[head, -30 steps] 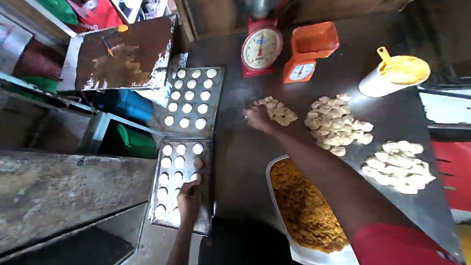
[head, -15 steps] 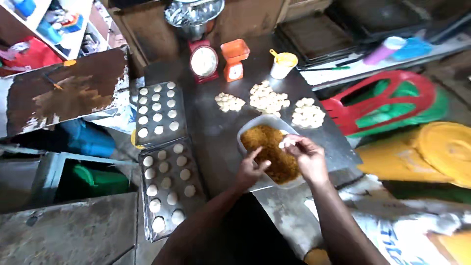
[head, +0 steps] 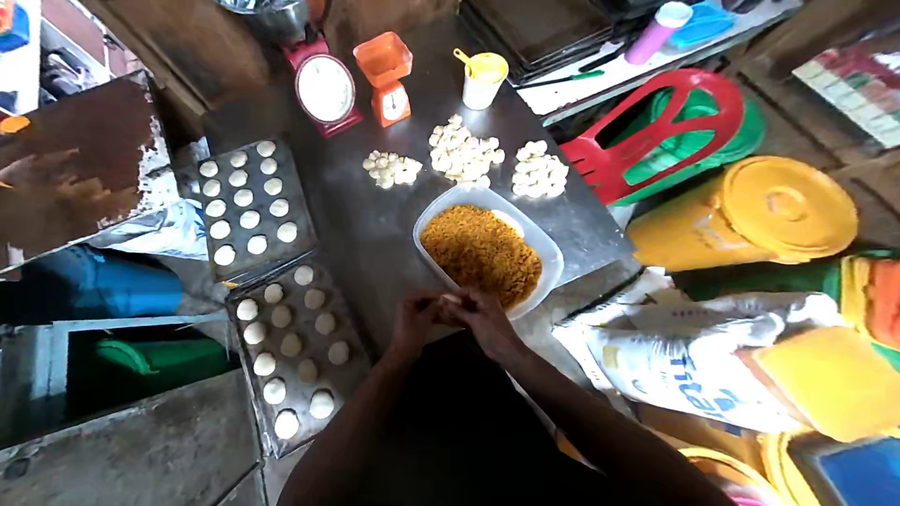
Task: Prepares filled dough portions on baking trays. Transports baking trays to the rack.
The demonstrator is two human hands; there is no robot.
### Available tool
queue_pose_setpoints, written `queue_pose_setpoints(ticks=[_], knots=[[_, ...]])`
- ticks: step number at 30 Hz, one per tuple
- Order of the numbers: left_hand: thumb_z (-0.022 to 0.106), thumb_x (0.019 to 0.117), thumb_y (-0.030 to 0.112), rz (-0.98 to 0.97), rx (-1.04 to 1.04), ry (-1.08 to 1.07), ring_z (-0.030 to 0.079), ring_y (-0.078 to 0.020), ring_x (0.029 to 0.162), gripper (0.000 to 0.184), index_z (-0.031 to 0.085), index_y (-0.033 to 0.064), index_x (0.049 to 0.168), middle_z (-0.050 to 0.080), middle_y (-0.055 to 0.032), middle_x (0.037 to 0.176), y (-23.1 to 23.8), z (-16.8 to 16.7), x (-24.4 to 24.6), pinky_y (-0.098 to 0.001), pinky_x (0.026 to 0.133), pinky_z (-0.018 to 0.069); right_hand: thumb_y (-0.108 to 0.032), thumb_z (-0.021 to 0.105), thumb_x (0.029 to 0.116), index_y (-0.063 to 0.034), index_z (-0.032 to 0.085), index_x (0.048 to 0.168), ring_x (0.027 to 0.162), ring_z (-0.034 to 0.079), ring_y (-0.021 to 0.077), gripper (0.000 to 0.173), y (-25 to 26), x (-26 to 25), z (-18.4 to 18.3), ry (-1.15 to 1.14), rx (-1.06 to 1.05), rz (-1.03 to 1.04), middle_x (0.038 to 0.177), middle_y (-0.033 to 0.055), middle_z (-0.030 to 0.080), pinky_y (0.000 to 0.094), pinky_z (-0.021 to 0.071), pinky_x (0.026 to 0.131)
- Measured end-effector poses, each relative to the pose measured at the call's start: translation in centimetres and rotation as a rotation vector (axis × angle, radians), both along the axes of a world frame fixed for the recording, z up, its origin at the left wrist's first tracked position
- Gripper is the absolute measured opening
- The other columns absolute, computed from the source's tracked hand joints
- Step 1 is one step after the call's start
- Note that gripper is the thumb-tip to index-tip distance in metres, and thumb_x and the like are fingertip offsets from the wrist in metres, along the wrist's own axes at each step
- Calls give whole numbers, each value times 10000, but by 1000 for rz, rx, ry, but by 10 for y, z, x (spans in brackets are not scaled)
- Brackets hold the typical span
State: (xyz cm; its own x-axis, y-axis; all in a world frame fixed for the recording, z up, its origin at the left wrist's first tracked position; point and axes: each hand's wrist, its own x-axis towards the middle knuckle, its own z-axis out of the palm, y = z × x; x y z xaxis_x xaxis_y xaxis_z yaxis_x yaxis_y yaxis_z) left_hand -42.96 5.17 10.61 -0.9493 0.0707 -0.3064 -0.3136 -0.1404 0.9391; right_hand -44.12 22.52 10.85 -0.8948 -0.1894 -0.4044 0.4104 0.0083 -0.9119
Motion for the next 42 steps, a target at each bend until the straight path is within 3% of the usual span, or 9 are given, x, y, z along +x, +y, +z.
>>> queue_pose_setpoints(ticks=[3, 7, 9, 11, 15, 22, 28, 37, 42], knots=[[627, 1000, 63, -26, 197, -246, 688, -149, 782, 182, 664, -50, 1138, 708, -86, 943, -11, -4, 0, -335, 750, 611, -141, 616, 1019, 19, 635, 1175, 888, 720, 211, 224, 7, -19, 11, -251, -99, 207, 1026, 105, 707, 402, 637, 799], [611, 1016, 86, 78, 133, -176, 718, -205, 877, 238, 649, -58, 1202, 718, -125, 1055, -10, -17, -25, -387, 808, 627, -71, 565, 1008, 3, 626, 1170, 843, 707, 202, 188, 22, -91, 8, -365, -188, 224, 990, 83, 700, 399, 634, 752], [561, 1056, 147, 93, -66, -137, 725, -250, 1019, 340, 597, -31, 1343, 684, -152, 1247, -21, -28, -38, -423, 879, 633, -146, 592, 1021, -16, 648, 1227, 896, 698, 188, 250, 31, -138, -13, -154, 116, 180, 1060, 94, 706, 386, 610, 813], [537, 1070, 181, 110, -188, -145, 709, -251, 1085, 363, 580, 8, 1386, 678, -131, 1292, -40, -33, -41, -428, 910, 622, -353, 642, 1021, -79, 717, 1201, 957, 704, 308, 336, 42, -174, -46, 152, 566, 192, 1095, 158, 722, 549, 578, 864], [541, 1067, 173, 188, -308, -167, 720, -236, 1062, 335, 613, 8, 1349, 716, -115, 1219, -70, -32, -27, -413, 909, 625, -220, 621, 1019, -48, 711, 1203, 997, 690, 437, 267, 16, -192, -85, 396, 888, 424, 1088, 236, 708, 649, 547, 867], [546, 1064, 159, 360, -307, -206, 722, -234, 1018, 321, 625, -32, 1310, 727, -132, 1164, -76, -26, 18, -407, 905, 614, -163, 623, 1011, -82, 577, 1430, 1254, 610, 389, 429, -8, -168, -97, 533, 969, 799, 1454, 173, 571, 574, 517, 1021], [564, 1055, 149, 337, -259, -175, 724, -227, 970, 313, 626, -27, 1306, 727, -136, 1127, -68, -21, 30, -392, 870, 620, -172, 653, 984, -112, 735, 1212, 1071, 678, 369, 249, -2, -192, -114, 538, 819, 594, 1163, 177, 700, 581, 553, 933], [544, 1067, 188, 254, -285, -119, 721, -237, 985, 313, 638, -28, 1273, 733, -129, 1111, -71, -14, 14, -404, 878, 616, -182, 607, 1022, -88, 636, 1356, 1240, 604, 402, 348, -8, -159, -101, 555, 967, 659, 1367, 180, 623, 589, 503, 1016], [556, 1062, 176, 158, -274, -108, 729, -236, 1014, 306, 644, -13, 1286, 735, -121, 1144, -48, -6, -27, -401, 903, 619, -178, 610, 1002, -87, 683, 1265, 1132, 651, 406, 287, -4, -176, -106, 484, 937, 556, 1245, 203, 663, 597, 542, 937]])
